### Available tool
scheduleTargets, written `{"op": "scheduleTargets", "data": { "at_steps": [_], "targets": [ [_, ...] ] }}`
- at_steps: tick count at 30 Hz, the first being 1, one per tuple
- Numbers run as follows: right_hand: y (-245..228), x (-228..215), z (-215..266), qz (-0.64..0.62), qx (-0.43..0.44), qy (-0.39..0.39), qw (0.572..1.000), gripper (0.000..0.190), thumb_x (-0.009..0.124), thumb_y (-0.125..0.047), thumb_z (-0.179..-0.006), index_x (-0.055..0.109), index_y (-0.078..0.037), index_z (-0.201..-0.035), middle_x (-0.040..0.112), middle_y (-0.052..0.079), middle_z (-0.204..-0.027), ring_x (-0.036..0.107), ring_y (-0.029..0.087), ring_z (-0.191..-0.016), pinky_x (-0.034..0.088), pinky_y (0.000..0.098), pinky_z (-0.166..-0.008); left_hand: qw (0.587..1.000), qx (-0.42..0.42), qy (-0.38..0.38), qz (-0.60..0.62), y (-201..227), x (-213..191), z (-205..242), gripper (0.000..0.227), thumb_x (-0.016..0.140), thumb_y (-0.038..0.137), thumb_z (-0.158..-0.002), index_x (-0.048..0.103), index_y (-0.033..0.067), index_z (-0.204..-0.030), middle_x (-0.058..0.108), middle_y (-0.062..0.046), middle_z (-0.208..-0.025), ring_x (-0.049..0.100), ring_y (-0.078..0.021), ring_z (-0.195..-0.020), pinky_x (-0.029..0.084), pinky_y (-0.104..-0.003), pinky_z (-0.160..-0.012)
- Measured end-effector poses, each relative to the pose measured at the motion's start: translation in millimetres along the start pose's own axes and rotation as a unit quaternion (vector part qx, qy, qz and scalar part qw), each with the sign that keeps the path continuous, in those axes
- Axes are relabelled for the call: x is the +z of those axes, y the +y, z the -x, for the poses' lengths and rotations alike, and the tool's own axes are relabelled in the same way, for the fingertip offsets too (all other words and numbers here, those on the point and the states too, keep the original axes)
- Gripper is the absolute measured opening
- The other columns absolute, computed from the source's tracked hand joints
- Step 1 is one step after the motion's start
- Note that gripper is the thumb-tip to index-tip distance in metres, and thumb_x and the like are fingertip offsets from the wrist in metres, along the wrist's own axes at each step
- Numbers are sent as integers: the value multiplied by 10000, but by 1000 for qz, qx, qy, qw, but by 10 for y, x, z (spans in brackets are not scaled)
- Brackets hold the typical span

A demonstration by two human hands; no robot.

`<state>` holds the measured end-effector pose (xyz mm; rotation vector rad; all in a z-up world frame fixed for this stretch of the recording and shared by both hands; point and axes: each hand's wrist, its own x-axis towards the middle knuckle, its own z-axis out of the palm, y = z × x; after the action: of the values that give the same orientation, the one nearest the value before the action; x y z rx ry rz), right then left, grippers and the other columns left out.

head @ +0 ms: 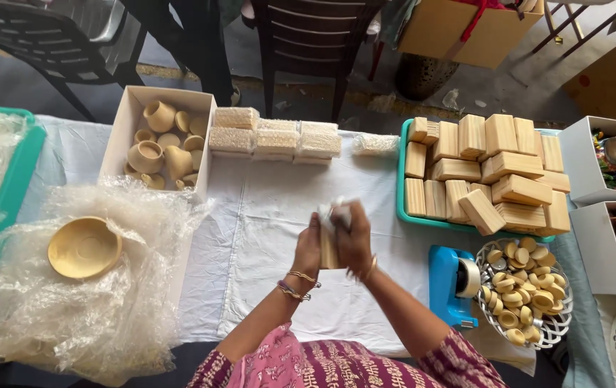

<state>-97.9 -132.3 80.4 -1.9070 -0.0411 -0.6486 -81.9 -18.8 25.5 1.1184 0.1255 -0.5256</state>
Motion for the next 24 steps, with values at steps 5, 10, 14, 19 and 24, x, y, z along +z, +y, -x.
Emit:
{"op": "scheduleTargets", "data": {
  "at_steps": [5,10,14,19,24],
  "targets": [
    [290,-1,342,29,-35,-87,995,214,693,11,-838,589,-52,-1014,606,127,-889,622,247,-800,520,382,-689,998,25,8,64,-22,-157,-125,676,432,668,-990,687,42,-1023,669,-26,-899,644,-107,-790,563,-269,-701],
    [84,-57,57,45,14,-20,999,190,666,36,-902,577,-57,-1042,626,120,-960,632,233,-857,541,364,-757,1000,-13,0,6,75,-11,52,748,406,695,-992,669,0,-1077,688,-77,-911,674,-156,-790,596,-307,-695],
    [331,-61,454,66,-90,-76,991,193,683,-14,-899,605,-57,-1070,628,124,-971,647,243,-880,553,361,-735,998,-14,0,66,163,-93,78,779,437,707,-937,678,2,-1161,726,-71,-982,712,-155,-879,609,-303,-753],
    [574,-216,9,39,148,34,988,27,607,-119,-1032,616,-94,-1027,661,79,-878,629,177,-766,537,337,-655,994,-60,-53,-71,283,38,292,867,317,770,-903,653,50,-1249,713,-65,-989,730,-122,-882,616,-289,-739],
    [132,-84,174,-237,372,137,887,126,537,-259,-1015,598,-162,-1066,616,-19,-919,590,113,-748,571,315,-627,984,-71,-139,83,460,-75,199,595,593,476,-963,470,110,-1415,652,-101,-1181,708,-190,-978,629,-372,-816]
  ]
}}
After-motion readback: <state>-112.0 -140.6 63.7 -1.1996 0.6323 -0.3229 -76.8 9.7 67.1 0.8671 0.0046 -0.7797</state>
